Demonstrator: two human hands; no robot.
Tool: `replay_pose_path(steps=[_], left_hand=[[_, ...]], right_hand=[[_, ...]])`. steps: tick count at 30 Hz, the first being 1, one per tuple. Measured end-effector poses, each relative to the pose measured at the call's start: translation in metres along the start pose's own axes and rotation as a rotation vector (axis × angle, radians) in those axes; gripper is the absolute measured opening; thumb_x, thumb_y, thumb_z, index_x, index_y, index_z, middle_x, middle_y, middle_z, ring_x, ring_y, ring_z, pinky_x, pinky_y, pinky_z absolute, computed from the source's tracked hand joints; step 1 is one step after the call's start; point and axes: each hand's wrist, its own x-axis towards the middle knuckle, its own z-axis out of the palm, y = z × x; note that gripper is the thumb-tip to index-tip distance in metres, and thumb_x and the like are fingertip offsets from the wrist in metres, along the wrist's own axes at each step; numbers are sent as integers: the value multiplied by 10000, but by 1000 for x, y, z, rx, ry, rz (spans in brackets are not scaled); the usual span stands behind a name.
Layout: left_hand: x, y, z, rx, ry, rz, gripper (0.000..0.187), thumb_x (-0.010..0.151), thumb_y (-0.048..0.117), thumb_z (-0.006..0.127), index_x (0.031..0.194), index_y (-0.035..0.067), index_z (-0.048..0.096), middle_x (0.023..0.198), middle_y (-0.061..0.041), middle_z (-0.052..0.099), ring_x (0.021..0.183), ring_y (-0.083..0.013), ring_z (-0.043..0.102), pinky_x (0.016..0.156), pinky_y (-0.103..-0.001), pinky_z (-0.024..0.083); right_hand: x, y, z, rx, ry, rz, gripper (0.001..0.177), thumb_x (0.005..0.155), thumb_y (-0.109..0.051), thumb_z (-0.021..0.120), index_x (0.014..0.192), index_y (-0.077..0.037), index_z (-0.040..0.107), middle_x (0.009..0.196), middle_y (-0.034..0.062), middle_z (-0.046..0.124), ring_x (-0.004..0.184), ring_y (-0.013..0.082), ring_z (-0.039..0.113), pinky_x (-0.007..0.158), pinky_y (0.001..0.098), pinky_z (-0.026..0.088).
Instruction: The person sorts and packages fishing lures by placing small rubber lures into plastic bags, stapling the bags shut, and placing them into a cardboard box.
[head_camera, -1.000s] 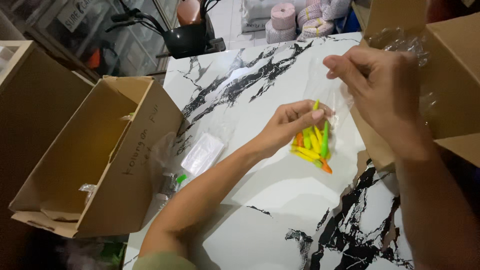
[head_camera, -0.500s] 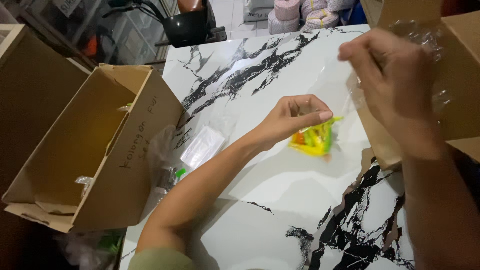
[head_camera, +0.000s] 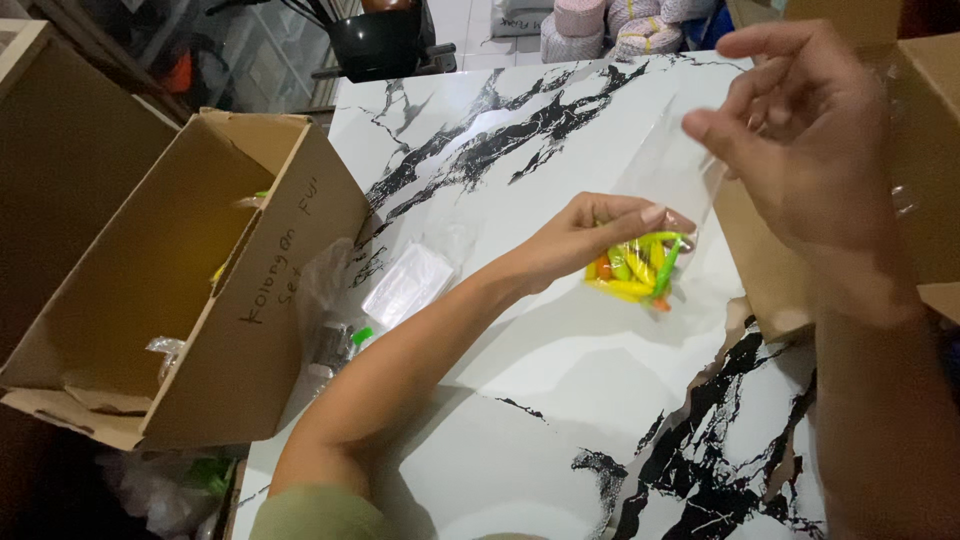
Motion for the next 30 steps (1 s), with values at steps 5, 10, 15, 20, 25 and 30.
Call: replay_pose_path(steps=[5, 10, 15, 20, 25, 30], left_hand=[[-1, 10, -3, 278, -46, 98, 353, 1032, 406, 623, 1088, 76, 736, 911, 16, 749, 782, -68, 687, 687, -181, 533], [-4, 20, -12, 365, -152, 80, 387, 1081, 331, 579, 1311, 42, 694, 1309, -114, 733, 1273, -180, 682, 1041, -252, 579], [-3, 24, -8, 474, -63, 171, 508, 1066, 489, 497, 1286, 77, 698, 1343, -93, 715, 913, -141, 739, 575, -217, 503], [-6, 35, 4, 352, 60, 112, 597, 1013, 545, 476, 1216, 38, 717, 1130, -172, 774, 1060, -219, 759, 757, -295, 633], [-5, 36, 8, 496, 208, 222, 530, 960, 519, 552, 1244, 90, 676, 1163, -164, 777, 969, -244, 791, 824, -294, 623], [1, 26, -4, 437, 366, 424, 298, 1009, 328, 646, 1140, 72, 722, 1130, -59, 776, 836, -117, 755, 653, -241, 671]], right_hand=[[9, -30, -10, -326, -398, 237, 212, 944, -211, 766, 1050, -29, 741, 889, 115, 739, 727, 211, 650, 589, 355, 508], [-2, -22, -11, -190, -95, 222, 44, 1099, -55, 776, 1067, -27, 765, 937, 34, 721, 825, 73, 589, 733, 224, 449], [-2, -9, -16, -200, 13, 154, 149, 1266, -166, 716, 1229, -28, 759, 930, 43, 654, 773, 88, 533, 635, 224, 372], [6, -11, -8, 26, -321, 515, 379, 1024, -289, 600, 1299, -73, 745, 1110, 15, 697, 898, 105, 534, 706, 256, 449], [2, -22, -6, -104, -299, 364, 215, 1089, -166, 630, 1183, -39, 775, 809, 107, 684, 719, 172, 595, 634, 290, 500], [-1, -19, -1, -31, -278, 370, 212, 1101, -186, 635, 1124, -28, 774, 861, 26, 642, 751, 120, 545, 685, 241, 495]])
